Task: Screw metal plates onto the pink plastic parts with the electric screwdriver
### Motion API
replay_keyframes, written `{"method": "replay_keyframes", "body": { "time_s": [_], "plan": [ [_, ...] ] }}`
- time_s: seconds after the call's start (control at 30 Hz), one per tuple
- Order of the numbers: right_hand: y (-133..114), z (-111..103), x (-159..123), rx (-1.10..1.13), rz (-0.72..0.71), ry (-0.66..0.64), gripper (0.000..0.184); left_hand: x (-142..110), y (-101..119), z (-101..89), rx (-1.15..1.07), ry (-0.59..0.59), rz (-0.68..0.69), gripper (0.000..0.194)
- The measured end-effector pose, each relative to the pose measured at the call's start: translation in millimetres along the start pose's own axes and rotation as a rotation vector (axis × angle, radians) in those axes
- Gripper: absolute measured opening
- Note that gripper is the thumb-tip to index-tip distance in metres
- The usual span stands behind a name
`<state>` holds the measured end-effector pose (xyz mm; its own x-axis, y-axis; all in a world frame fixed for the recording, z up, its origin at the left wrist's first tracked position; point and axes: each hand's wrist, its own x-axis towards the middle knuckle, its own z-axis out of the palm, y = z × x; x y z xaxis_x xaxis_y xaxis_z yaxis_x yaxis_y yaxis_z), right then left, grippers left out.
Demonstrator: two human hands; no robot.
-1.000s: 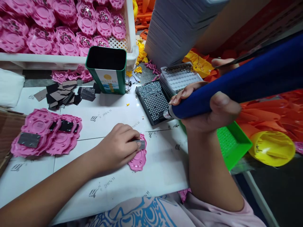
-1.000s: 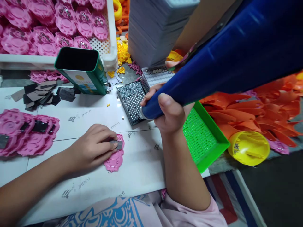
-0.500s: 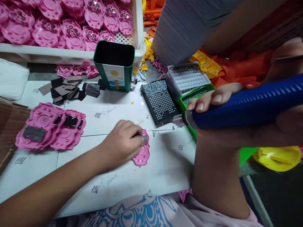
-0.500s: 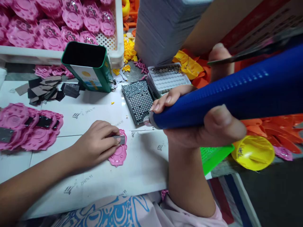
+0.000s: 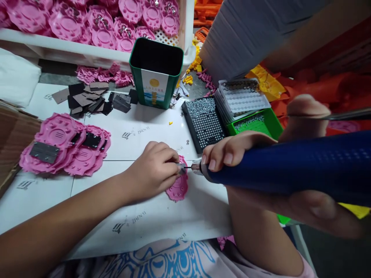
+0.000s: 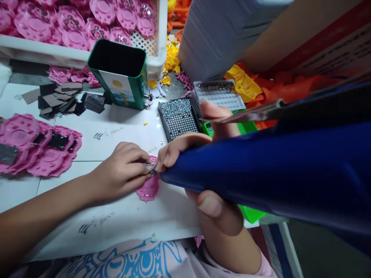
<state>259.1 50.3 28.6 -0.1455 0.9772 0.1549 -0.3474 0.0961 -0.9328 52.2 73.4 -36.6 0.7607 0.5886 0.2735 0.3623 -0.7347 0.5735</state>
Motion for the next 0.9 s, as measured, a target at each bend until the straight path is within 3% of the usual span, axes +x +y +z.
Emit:
{"method": "replay_keyframes", "body": {
  "time_s": [0.17, 0.33, 0.5, 0.7, 0.9],
  "plan": [
    [3.1, -0.5, 2.8, -0.054, 0.04, 0.033, 0.037, -0.3, -1.4, 1.7, 0.012, 0.013, 0.012, 0.022],
    [9.5, -4.6, 3.4, -0.067, 0.021, 0.015, 0.043, -1.5, -0.2, 2.1, 0.019, 0.013, 0.014, 0.021],
    [12.2, -5.1, 3.0, -0.047, 0.013, 0.037, 0.037, -1.1, -0.7, 2.7, 0.023, 0.012, 0.016, 0.021],
    [25.9, -13.1, 4.4, -0.036, -0.018, -0.035, 0.039, -1.7, -0.6, 3.5, 0.02, 0.002, 0.007, 0.021],
    [17.8, -4.1, 2.1, -0.12, -0.004, 0.019, 0.04, -2.5, -0.2, -3.1, 0.042, -0.037, -0.042, 0.016]
  ]
}}
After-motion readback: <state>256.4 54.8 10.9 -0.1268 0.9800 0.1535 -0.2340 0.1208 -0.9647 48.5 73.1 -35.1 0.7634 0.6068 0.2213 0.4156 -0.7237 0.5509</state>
